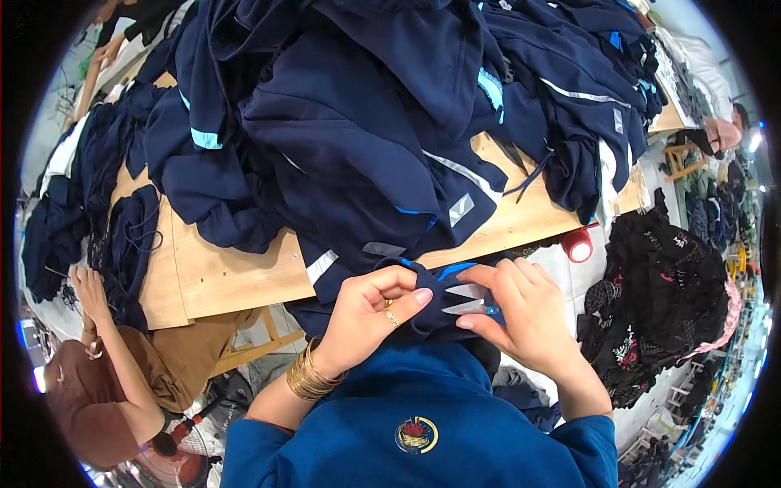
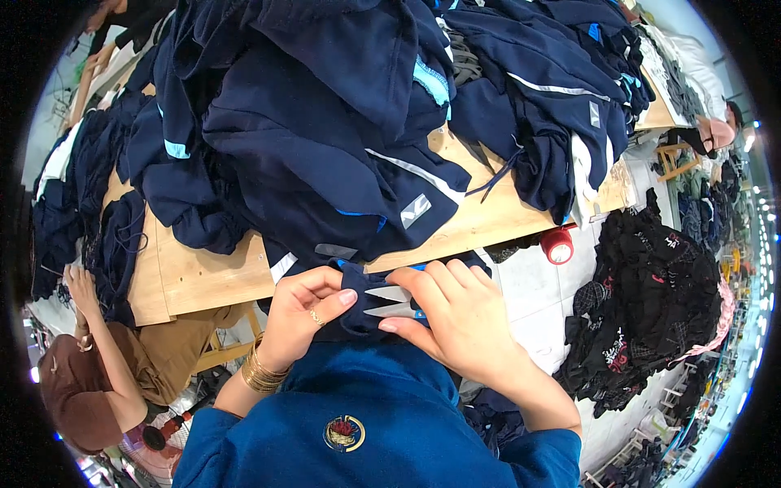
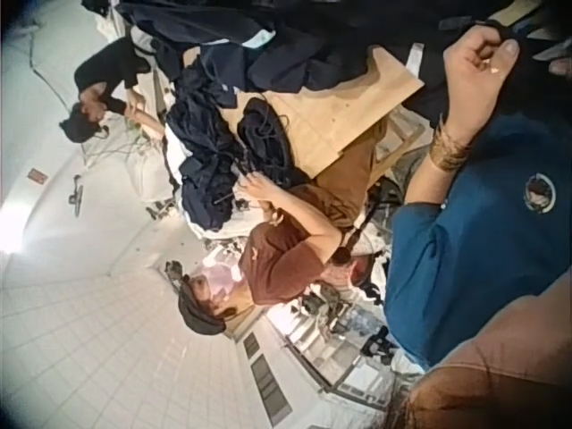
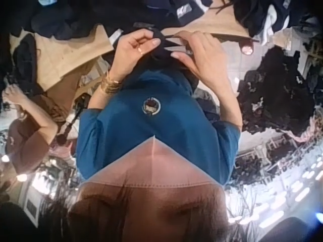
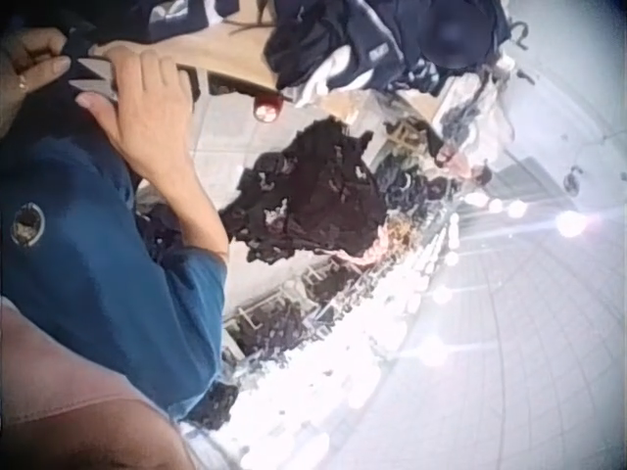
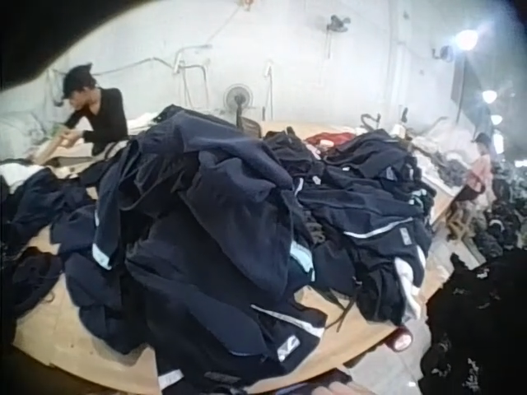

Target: Trim excess threads from finished garments using small snips.

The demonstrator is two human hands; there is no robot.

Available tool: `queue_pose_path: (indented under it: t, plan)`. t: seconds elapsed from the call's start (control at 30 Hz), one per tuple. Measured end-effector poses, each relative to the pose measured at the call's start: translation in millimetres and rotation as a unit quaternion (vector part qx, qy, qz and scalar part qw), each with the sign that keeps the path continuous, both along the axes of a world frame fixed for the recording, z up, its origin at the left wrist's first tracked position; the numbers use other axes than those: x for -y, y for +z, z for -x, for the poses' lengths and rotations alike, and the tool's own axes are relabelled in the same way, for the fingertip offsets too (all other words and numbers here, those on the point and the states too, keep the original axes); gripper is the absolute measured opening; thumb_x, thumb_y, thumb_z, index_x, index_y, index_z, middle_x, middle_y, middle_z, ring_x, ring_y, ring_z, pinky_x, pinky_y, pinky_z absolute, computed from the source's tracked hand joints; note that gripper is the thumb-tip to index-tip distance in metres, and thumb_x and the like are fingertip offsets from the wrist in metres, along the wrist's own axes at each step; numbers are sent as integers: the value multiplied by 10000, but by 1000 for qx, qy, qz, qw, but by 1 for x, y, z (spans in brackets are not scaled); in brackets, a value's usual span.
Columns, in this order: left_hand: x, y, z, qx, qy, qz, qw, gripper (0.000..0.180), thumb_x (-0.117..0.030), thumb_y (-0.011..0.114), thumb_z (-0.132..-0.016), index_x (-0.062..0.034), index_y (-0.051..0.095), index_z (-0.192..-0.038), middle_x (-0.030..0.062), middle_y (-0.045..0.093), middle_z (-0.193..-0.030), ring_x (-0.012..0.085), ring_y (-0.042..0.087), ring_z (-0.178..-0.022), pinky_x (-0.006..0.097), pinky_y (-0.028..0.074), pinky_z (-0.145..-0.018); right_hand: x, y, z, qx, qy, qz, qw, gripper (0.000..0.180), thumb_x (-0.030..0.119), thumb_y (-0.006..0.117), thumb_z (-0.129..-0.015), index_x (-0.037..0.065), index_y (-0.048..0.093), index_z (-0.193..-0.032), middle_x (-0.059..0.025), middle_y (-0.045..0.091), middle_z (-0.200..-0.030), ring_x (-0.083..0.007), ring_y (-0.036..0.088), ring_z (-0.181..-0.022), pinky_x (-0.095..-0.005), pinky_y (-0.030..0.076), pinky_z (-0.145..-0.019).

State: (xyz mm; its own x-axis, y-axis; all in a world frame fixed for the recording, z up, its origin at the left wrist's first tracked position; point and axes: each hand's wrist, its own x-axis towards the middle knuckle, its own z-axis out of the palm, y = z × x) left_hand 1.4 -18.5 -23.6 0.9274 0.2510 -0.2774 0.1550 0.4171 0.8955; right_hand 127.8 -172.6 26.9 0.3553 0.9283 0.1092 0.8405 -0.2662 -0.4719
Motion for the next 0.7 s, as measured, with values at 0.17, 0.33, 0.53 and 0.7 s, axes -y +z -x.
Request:
queue_pose_path:
  t: [0.17,0.33,0.53,0.7]
  plan:
    - [-6,-1,20,-9,17,-52,998,93,-102,592,-835,-15,561,-845,-56,514,-692,-9,434,-664,163,356,-560,-11,-6,10,-74,0,-56,996,336,278,663,-724,50,544,-941,-75,559,-770,-234,548,-665,-313,437,-594]
    - [-3,-51,1,57,-10,15,998,122,-131,586,-833,-15,560,-807,-61,469,-639,10,383,-597,176,311,-514,-52,0,11,-137,-7,-67,988,439,194,751,-625,36,538,-974,-87,561,-805,-203,530,-658,-287,434,-585]
    - [-23,-40,51,-1,38,-257,966,245,-220,581,-824,-19,568,-962,116,610,-807,174,580,-740,310,440,-685,-136,11,54,-215,186,-18,959,172,-23,620,-681,19,567,-839,-107,578,-751,-216,593,-657,-267,455,-578]
    - [-77,7,112,108,341,-133,924,153,-100,527,-870,23,558,-955,43,611,-845,89,593,-802,220,473,-735,-192,16,67,-324,150,-32,933,47,3,602,-755,-2,556,-760,-28,564,-603,-72,542,-573,-204,413,-551]
